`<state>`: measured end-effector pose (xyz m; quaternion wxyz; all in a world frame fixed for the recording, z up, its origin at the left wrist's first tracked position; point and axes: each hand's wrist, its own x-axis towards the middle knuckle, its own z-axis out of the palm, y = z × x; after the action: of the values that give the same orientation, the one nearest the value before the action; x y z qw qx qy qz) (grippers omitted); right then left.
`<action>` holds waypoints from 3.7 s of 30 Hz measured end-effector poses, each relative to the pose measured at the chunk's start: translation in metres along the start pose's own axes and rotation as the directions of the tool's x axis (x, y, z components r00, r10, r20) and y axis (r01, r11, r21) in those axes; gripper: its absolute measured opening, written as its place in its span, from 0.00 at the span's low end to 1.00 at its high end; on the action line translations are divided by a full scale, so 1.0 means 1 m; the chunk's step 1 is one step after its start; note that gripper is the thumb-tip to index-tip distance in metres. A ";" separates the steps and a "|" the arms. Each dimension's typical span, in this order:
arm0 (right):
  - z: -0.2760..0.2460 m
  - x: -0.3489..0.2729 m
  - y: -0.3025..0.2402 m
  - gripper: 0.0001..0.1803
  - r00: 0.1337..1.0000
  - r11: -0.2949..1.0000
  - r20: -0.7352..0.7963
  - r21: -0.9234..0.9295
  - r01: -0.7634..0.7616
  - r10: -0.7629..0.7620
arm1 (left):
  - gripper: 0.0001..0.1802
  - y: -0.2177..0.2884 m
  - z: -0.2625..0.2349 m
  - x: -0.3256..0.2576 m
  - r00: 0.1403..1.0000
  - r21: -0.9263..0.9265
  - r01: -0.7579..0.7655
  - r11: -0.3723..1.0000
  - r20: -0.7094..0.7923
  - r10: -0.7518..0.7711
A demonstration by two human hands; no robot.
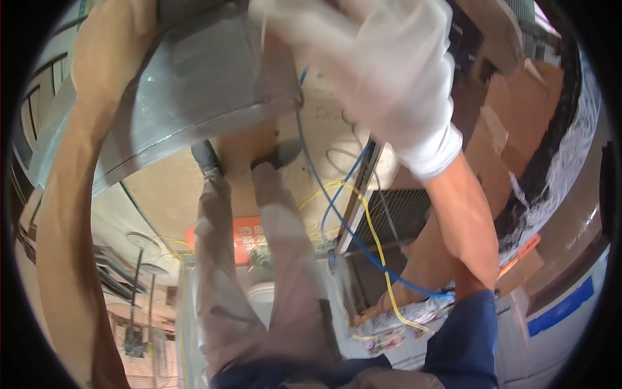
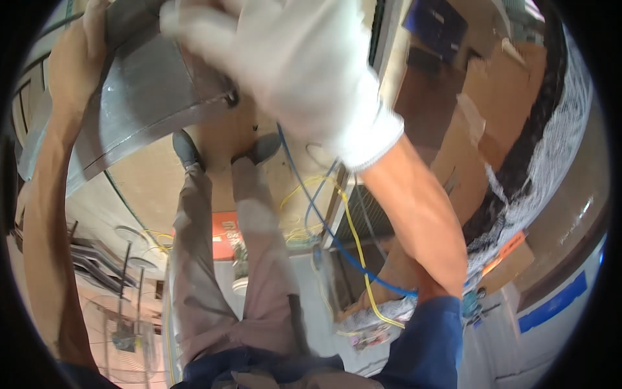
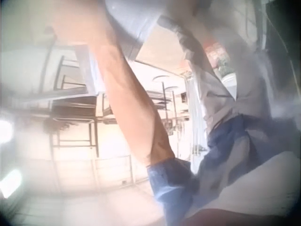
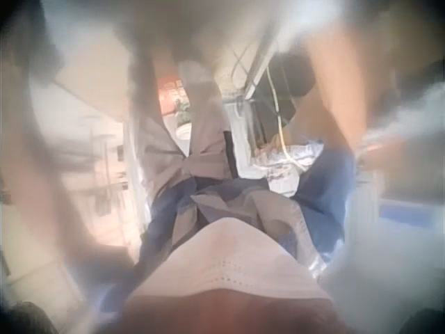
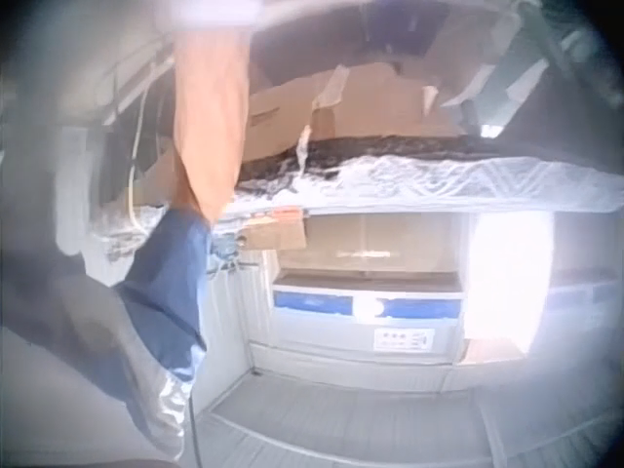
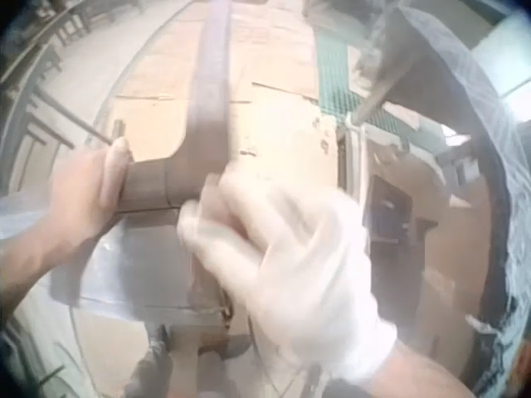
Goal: The person sands a wooden chair with a sanding block, blows dust off with an air blow gun, scrapes chair joints with a utility knife, and sands the surfaces with sandpaper.
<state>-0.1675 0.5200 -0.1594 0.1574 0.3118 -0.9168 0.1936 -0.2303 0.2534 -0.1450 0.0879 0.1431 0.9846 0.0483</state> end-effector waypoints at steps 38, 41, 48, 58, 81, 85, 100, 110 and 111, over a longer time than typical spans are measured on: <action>-0.001 -0.030 -0.160 0.33 0.339 0.333 -0.021 0.250 -0.909 0.940 | 0.33 -0.028 0.022 0.012 0.993 0.055 -0.057 0.997 -0.097 0.062; -0.003 -0.026 -0.158 0.33 0.302 0.296 0.009 0.184 -0.937 0.953 | 0.33 -0.016 0.026 0.010 0.993 0.022 -0.072 0.997 -0.094 0.074; 0.009 -0.016 -0.176 0.34 0.259 0.265 -0.095 0.055 -0.963 0.961 | 0.34 -0.020 0.017 0.015 0.991 0.075 -0.075 0.994 -0.105 0.082; 0.028 -0.019 -0.157 0.27 0.142 0.186 -0.181 0.255 -0.949 0.973 | 0.35 -0.028 0.021 0.019 0.983 0.061 -0.082 0.995 -0.158 0.090; 0.051 -0.040 -0.147 0.27 -0.409 -0.080 -0.147 0.869 -0.488 0.900 | 0.37 -0.032 0.013 0.024 0.963 0.098 -0.151 0.984 -0.211 0.169; 0.071 -0.005 -0.187 0.29 -0.333 0.076 -0.344 0.788 -0.612 0.878 | 0.35 -0.023 0.017 0.015 0.973 0.056 -0.166 0.985 -0.156 0.173; 0.047 0.005 -0.206 0.22 0.182 0.271 -0.344 0.233 -0.934 0.921 | 0.37 -0.021 0.006 0.011 0.983 0.079 -0.125 0.989 -0.125 0.135; 0.039 -0.028 -0.214 0.26 0.371 0.445 -0.319 0.203 -0.872 0.872 | 0.39 -0.016 0.030 0.017 0.997 0.086 -0.028 0.996 -0.070 0.034; 0.019 -0.035 -0.189 0.28 0.320 0.391 -0.366 0.137 -0.910 0.874 | 0.37 -0.036 0.040 0.025 1.000 0.151 -0.007 0.988 0.001 0.007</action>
<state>-0.0242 0.3910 -0.1415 0.2137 -0.2961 -0.8936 0.2608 -0.2564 0.2297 -0.1924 0.0770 0.1529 0.9849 -0.0263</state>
